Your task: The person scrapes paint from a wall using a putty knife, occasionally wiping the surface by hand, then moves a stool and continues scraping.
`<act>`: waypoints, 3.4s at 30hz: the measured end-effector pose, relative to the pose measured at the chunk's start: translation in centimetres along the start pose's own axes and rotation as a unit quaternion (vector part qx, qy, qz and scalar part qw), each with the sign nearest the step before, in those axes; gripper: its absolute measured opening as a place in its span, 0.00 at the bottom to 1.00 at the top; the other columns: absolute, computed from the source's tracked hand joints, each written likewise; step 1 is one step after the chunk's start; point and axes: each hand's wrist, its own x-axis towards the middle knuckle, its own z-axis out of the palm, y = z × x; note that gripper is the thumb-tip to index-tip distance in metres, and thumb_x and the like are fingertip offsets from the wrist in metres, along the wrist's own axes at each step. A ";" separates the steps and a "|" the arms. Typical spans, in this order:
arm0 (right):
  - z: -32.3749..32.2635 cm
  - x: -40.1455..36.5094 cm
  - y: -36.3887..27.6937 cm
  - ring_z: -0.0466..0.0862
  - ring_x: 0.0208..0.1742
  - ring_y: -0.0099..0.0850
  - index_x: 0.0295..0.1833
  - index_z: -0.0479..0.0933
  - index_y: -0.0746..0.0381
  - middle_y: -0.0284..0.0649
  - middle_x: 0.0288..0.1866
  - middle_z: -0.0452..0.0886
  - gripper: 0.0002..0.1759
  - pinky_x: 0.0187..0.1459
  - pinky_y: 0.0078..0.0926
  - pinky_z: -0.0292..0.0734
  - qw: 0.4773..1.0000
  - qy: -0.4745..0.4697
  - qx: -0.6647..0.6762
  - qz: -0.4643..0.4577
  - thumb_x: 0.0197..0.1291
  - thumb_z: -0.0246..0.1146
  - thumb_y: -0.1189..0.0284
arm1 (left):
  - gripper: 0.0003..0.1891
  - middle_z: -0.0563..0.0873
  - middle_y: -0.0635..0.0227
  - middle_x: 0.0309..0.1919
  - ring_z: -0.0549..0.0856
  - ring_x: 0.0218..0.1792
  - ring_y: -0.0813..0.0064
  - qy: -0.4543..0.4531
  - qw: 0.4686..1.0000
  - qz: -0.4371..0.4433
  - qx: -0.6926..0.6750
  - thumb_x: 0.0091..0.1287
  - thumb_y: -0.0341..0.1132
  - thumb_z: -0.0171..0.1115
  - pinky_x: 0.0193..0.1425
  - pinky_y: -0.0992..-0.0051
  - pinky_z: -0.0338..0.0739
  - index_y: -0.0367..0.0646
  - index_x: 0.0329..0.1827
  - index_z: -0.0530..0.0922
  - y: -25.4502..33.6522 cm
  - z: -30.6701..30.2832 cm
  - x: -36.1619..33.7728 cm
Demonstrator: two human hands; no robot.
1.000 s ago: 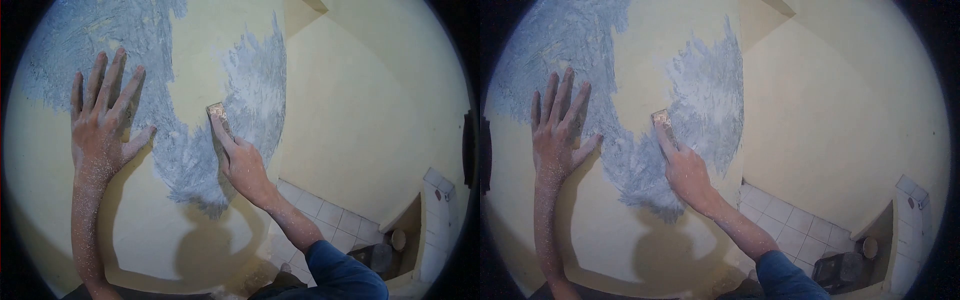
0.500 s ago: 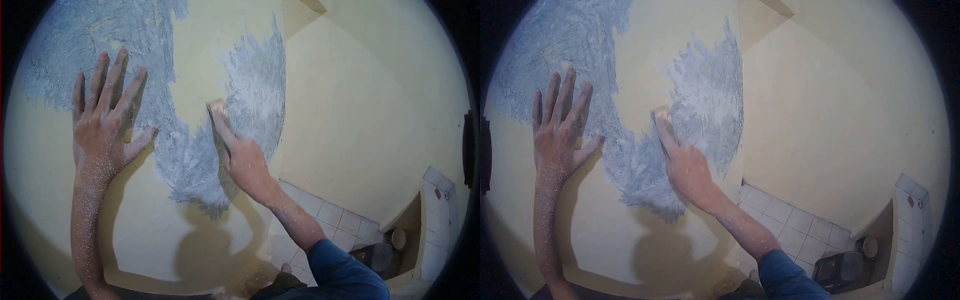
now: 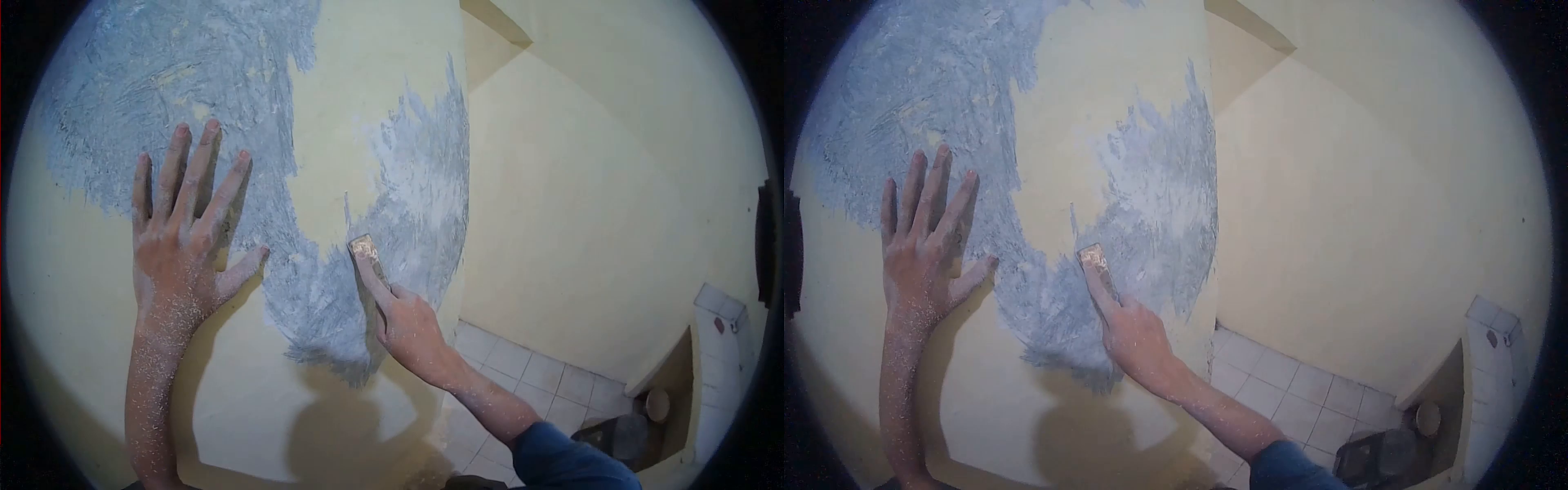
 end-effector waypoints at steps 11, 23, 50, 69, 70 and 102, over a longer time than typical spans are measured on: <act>-1.3 2.2 -1.0 0.82 0.40 0.61 0.84 0.50 0.48 0.61 0.41 0.81 0.46 0.43 0.55 0.76 1.000 0.000 0.007 -0.006 0.61 0.54 0.82 | 0.53 0.54 0.74 0.83 0.51 0.83 0.65 -0.009 1.000 -0.005 0.013 0.46 0.62 0.75 0.87 0.52 0.39 0.70 0.80 0.63 0.1 -0.1 0.0; -3.3 3.9 -2.0 0.81 0.42 0.63 0.83 0.53 0.49 0.65 0.43 0.81 0.43 0.45 0.56 0.77 1.000 0.012 0.001 0.003 0.62 0.54 0.81 | 0.50 0.56 0.73 0.83 0.52 0.83 0.65 0.000 0.998 0.001 0.055 0.49 0.63 0.72 0.87 0.51 0.41 0.69 0.79 0.64 0.1 0.3 0.1; -3.3 4.6 -0.8 0.84 0.36 0.61 0.83 0.52 0.51 0.65 0.34 0.80 0.45 0.39 0.56 0.79 0.997 0.047 0.012 -0.057 0.59 0.52 0.83 | 0.46 0.57 0.67 0.83 0.52 0.83 0.58 0.007 0.999 0.006 0.053 0.55 0.60 0.67 0.85 0.48 0.41 0.65 0.80 0.64 0.7 0.0 0.3; -3.8 4.2 -0.7 0.83 0.41 0.63 0.83 0.51 0.50 0.65 0.39 0.80 0.45 0.44 0.55 0.78 0.998 0.018 0.045 -0.049 0.60 0.52 0.83 | 0.44 0.57 0.69 0.82 0.53 0.83 0.63 -0.015 0.997 0.029 0.073 0.57 0.62 0.65 0.86 0.48 0.37 0.67 0.80 0.64 -0.2 -1.6 5.0; -2.8 3.9 -0.2 0.82 0.41 0.63 0.84 0.50 0.50 0.65 0.39 0.80 0.45 0.44 0.55 0.78 0.997 0.017 0.046 -0.052 0.60 0.52 0.83 | 0.44 0.57 0.69 0.82 0.53 0.83 0.64 -0.014 0.997 0.022 0.070 0.57 0.63 0.64 0.86 0.49 0.37 0.67 0.80 0.64 -0.1 -1.7 5.4; -5.0 5.3 -1.3 0.83 0.37 0.60 0.81 0.56 0.55 0.62 0.36 0.80 0.41 0.42 0.55 0.78 0.999 -0.003 0.028 -0.027 0.60 0.52 0.83 | 0.44 0.57 0.69 0.82 0.53 0.83 0.63 0.007 0.996 0.027 0.083 0.56 0.59 0.63 0.86 0.49 0.37 0.65 0.80 0.64 0.3 -0.9 5.6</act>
